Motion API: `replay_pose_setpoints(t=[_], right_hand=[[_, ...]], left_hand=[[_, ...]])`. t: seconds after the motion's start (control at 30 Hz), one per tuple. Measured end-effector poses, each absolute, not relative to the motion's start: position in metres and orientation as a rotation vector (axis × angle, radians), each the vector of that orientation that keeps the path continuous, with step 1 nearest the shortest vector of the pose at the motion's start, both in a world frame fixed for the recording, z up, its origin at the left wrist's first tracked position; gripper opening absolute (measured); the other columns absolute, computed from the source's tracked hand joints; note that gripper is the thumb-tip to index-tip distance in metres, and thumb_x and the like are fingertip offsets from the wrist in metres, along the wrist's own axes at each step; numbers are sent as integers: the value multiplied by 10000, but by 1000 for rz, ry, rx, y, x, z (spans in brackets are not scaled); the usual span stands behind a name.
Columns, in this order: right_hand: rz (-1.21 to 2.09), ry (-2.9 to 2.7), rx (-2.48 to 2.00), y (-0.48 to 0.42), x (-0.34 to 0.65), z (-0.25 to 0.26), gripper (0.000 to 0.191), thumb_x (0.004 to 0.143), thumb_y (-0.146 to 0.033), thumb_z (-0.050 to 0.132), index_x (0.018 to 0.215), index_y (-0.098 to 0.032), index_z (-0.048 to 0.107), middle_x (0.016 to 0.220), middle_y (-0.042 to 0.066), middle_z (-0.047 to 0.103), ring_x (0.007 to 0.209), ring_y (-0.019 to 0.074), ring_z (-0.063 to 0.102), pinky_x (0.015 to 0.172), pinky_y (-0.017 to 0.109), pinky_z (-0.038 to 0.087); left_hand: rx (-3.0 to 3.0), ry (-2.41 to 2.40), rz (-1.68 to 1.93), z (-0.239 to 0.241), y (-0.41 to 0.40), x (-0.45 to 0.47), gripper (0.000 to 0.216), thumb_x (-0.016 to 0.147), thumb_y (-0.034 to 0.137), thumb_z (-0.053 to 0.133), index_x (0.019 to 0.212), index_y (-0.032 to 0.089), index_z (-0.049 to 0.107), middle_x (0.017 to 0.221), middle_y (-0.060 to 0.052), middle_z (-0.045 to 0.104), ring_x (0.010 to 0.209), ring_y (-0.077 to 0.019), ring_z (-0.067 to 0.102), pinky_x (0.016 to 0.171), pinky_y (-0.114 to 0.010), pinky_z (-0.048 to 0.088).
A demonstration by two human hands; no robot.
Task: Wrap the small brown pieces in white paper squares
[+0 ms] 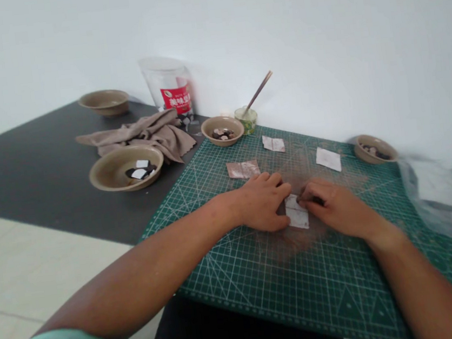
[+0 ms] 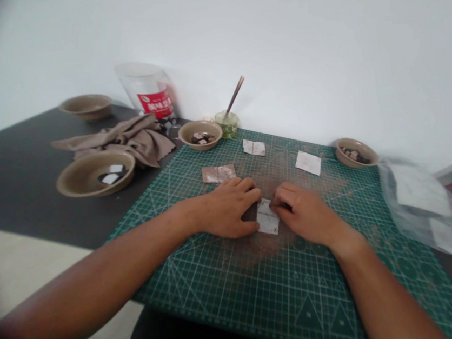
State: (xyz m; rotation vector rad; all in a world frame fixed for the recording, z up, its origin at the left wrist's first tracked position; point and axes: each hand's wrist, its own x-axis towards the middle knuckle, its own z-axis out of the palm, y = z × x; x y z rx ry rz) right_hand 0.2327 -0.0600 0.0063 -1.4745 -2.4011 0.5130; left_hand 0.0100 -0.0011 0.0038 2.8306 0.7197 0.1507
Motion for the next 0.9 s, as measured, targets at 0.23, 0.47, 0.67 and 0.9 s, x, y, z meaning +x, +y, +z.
replay_pose_setpoints(t=[0.23,0.47,0.67,0.9], right_hand=[[677,-2405,-1361,-66,223,7,104,922,-145,568,869,-212,627,948,18,647,881,163,604,789,308,465],[711,-2458,-1432,-66,233,14,115,917,-161,572,869,-215,662,902,15,652,819,163,604,729,304,459],[562,-2372,-1415,-64,224,8,116,924,-159,563,852,-200,645,915,33,657,859,181,598,776,331,454],[676,-2472,-1351,-68,228,12,124,926,-156,566,869,-217,657,897,25,668,822,172,609,738,315,456]], left_hand=[[2852,698,167,1,-1,10,416,836,526,548,1084,191,537,1159,-120,533,1035,-296,524,937,-452,428],[2832,702,160,1,0,10,453,821,530,571,1127,199,531,1178,-113,529,1045,-292,518,941,-447,423],[2836,696,155,2,-1,10,433,827,511,569,1120,195,528,1179,-115,531,1070,-294,509,949,-441,414],[2851,710,128,5,-1,10,433,836,513,554,1122,189,531,1205,-122,527,1051,-294,517,937,-442,419]])
